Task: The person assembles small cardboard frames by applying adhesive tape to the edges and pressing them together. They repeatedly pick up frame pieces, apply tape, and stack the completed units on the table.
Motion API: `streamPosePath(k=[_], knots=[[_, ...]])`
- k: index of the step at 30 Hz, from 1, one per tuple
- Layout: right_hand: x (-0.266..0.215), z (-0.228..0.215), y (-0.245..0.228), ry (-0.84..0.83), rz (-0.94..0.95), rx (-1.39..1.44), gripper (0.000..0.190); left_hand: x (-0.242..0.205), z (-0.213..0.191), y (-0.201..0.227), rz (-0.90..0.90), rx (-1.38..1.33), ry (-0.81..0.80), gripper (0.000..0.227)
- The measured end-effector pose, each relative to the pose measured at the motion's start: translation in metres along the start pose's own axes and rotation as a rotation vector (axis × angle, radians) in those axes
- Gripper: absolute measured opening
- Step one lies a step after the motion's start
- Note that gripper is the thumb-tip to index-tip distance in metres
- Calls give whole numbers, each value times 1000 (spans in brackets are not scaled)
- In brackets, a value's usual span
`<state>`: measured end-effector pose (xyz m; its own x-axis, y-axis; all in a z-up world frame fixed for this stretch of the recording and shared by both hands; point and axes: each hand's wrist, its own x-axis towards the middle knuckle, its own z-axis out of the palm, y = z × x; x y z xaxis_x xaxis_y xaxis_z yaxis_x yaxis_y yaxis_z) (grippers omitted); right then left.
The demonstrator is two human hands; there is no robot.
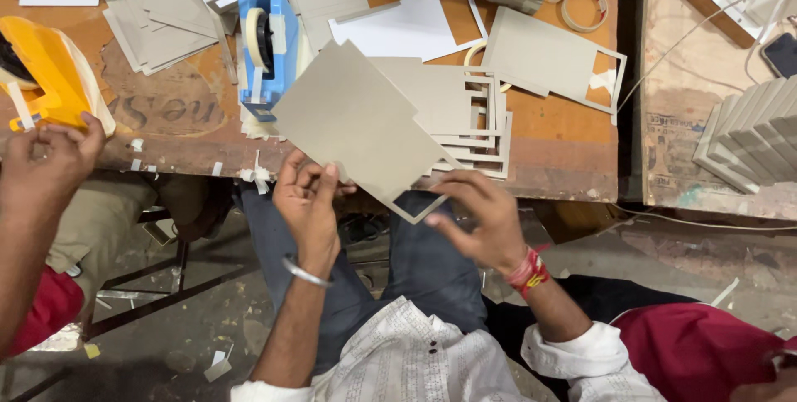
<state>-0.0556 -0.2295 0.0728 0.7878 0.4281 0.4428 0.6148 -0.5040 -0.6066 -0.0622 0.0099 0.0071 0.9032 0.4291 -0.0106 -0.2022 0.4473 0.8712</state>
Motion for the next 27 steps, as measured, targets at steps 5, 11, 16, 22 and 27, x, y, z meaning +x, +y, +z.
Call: streamPosePath(k=[5,11,16,22,27], knots=[[7,-1,-5,148,348,-64,22,-17,-12,3,-79,52,-118,31],[13,0,-3,88,329,-146,29,-20,-25,10,-48,254,-208,19],[0,15,11,102,349,336,28,-30,-22,17,-113,537,-438,15],[-32,50,28,259,463,640,30,-40,-8,3,34,470,-181,25],[-47,74,22,520,674,732,37,-42,-4,-17,-92,161,-220,30]])
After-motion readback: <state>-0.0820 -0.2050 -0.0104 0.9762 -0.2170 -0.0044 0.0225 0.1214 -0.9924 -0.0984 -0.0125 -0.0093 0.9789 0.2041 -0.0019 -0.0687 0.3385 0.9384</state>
